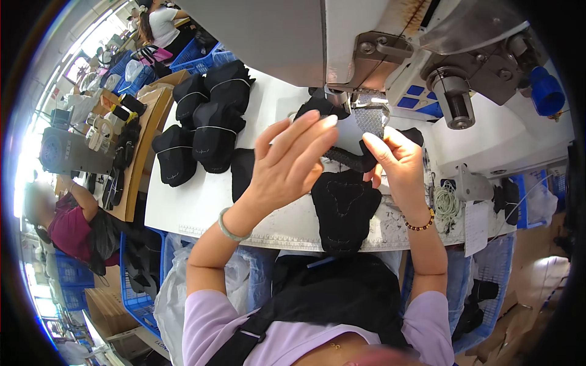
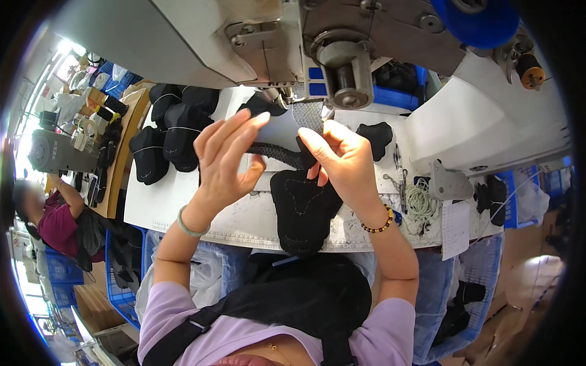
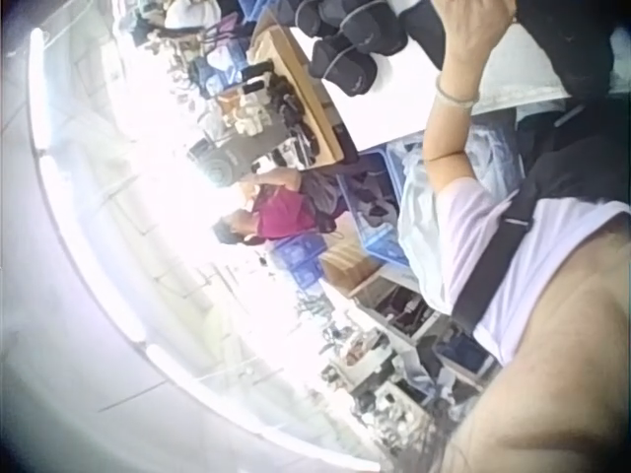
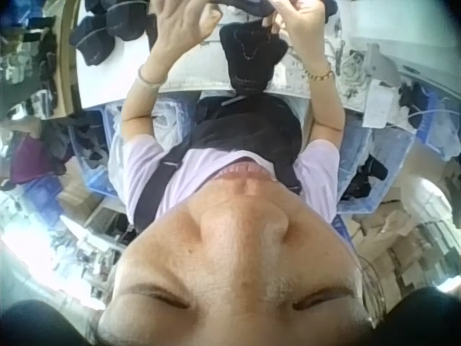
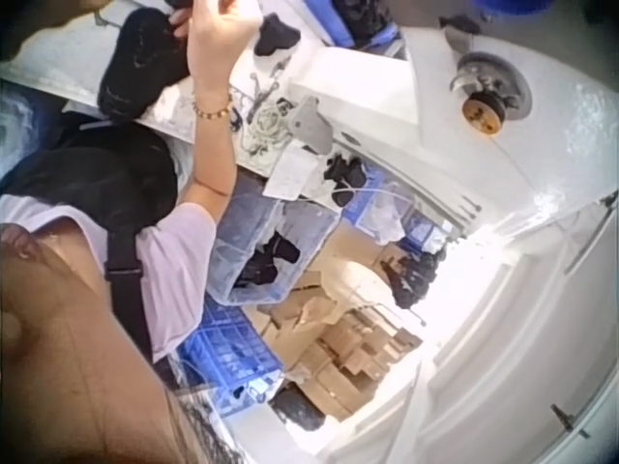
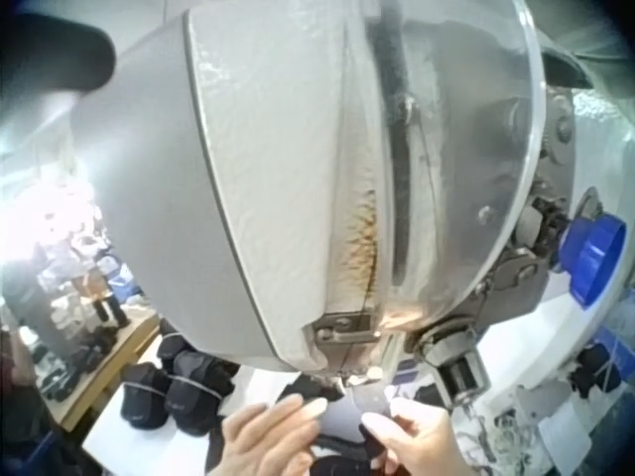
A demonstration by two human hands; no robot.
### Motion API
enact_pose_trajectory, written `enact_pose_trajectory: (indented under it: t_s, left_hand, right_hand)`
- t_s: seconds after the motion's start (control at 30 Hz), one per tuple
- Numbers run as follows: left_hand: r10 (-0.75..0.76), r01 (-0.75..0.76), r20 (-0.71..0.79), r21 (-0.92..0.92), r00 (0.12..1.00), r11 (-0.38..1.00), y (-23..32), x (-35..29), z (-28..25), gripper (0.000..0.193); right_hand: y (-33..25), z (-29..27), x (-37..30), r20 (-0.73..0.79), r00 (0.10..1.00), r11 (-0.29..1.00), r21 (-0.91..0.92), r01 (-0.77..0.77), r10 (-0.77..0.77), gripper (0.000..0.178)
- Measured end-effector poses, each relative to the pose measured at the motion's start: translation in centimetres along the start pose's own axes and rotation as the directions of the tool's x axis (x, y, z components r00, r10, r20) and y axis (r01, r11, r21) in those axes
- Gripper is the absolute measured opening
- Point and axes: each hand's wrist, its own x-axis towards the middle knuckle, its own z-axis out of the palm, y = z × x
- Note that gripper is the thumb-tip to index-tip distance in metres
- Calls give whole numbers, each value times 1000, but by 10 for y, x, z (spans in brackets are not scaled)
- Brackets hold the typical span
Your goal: The recorder uses an industrial sewing machine to stitch together black fabric/foam shoe components.
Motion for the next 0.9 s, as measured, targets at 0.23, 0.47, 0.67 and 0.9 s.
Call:
enact_pose_trajectory:
  t_s: [0.23, 0.47, 0.67, 0.9]
  left_hand:
    - [45, -44, 7, -26, 999, 999, 5, 15, 8, 49]
    - [102, -100, -31, 47, 994, 994, 9, 23, 10, 25]
    - [121, -120, -46, 16, 992, 993, 12, 25, 9, 25]
    - [152, -152, -58, 5, 987, 988, 6, 21, 14, 27]
  right_hand:
    - [1, -2, 0, -17, 1000, 997, -80, 5, -6, 24]
    - [14, -16, 2, -101, 872, 792, -479, 379, -478, 15]
    - [1, -33, 16, 500, 477, 58, -645, 762, -723, 35]
    - [2, -41, 21, 489, 525, 135, -629, 765, -696, 35]
